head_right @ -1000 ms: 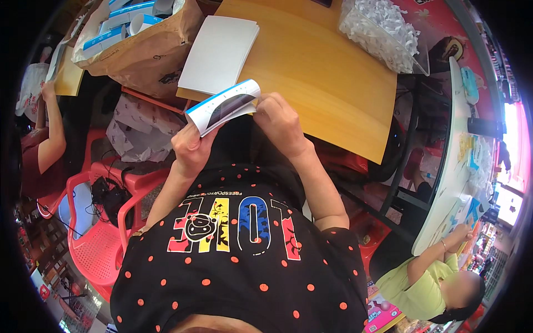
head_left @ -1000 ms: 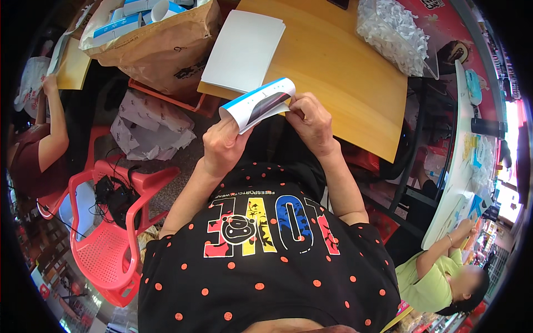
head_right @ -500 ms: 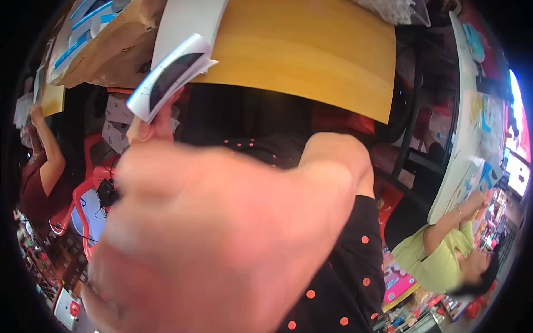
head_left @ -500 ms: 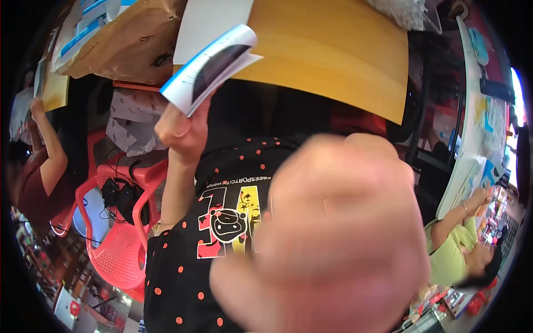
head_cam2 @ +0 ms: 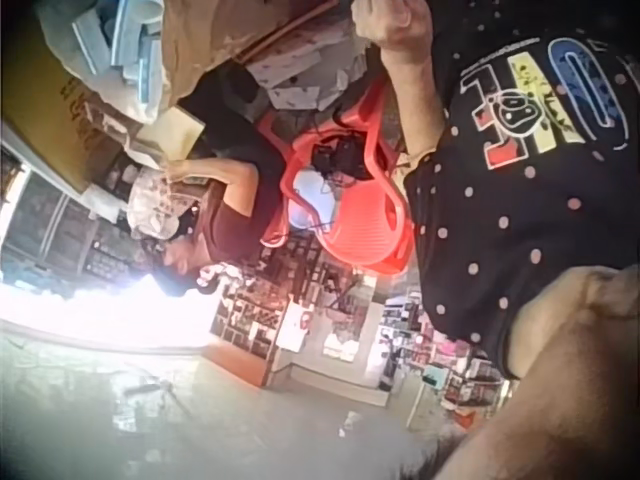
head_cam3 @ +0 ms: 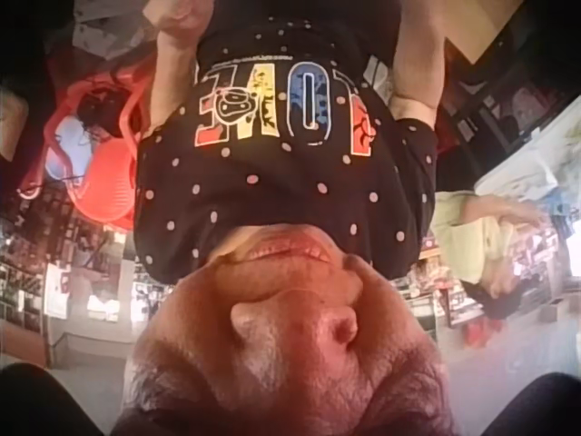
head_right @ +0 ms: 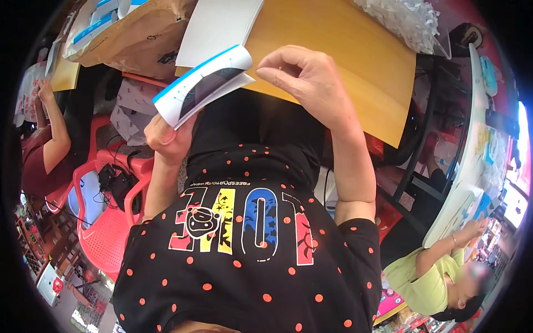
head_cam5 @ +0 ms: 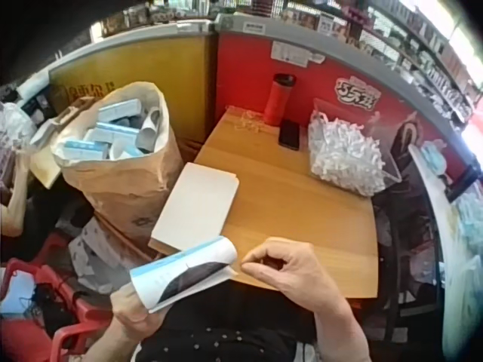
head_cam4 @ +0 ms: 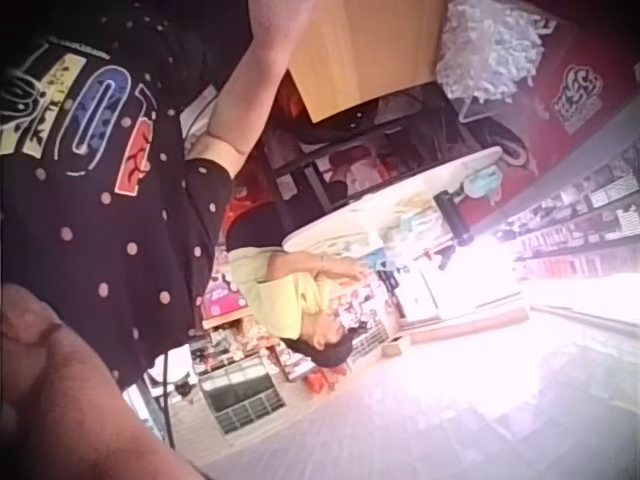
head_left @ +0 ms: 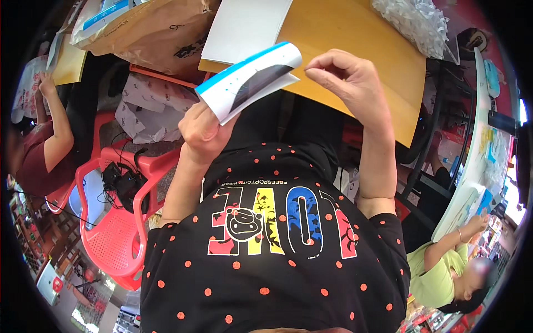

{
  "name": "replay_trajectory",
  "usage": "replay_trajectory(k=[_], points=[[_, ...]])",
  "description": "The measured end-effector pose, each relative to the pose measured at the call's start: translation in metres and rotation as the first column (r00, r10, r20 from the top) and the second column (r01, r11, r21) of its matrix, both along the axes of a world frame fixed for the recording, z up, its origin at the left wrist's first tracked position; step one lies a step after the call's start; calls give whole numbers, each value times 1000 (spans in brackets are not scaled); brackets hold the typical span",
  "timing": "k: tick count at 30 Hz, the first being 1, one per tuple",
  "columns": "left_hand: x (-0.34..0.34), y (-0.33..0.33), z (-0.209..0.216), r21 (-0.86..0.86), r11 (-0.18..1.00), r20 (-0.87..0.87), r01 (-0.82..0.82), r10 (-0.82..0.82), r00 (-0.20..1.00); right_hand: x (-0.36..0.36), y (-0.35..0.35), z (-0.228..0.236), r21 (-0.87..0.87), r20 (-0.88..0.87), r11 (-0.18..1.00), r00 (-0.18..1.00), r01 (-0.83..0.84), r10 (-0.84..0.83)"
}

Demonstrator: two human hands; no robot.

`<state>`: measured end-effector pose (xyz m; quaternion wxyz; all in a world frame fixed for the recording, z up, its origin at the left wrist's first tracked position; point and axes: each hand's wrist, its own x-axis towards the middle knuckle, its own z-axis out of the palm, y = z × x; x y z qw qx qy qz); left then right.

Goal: The recorder folds paper or cardboard inserts for packaging, specifically for 'WINDPROOF UMBRELLA' products.

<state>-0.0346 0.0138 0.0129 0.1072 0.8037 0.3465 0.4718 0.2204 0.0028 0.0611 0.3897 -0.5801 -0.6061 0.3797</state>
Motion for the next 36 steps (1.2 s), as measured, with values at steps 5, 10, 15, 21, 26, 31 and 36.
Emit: replay_trajectory(k=[5, 10, 15, 21, 26, 31, 36], points=[[2, 2, 2, 14, 998, -5, 59, -58, 998, 7, 5, -15, -175, -137, 969, 979, -173, 150], [1, 3, -1, 19, 994, -28, 106, -105, 994, 7, 6, -23, -233, -161, 942, 965, -240, 206], [-3, -1, -5, -52, 993, -74, 106, -110, 991, 2, 1, -31, -254, -135, 940, 971, -227, 198], [-4, -3, -5, -19, 994, -79, 109, -110, 991, -3, -3, -27, -295, -62, 943, 988, -152, 140], [-6, -2, -10, 8, 992, -64, 128, -127, 990, -8, -22, 0, -278, -105, 953, 990, -120, 94], [-3, -1, -8, -34, 995, -37, 94, -95, 995, -6, -30, 0, -192, -369, 981, 923, 41, -111], [1, -1, -9, -35, 994, -51, 101, -102, 993, -14, -26, -9, -98, -30, 991, 996, 86, -90]])
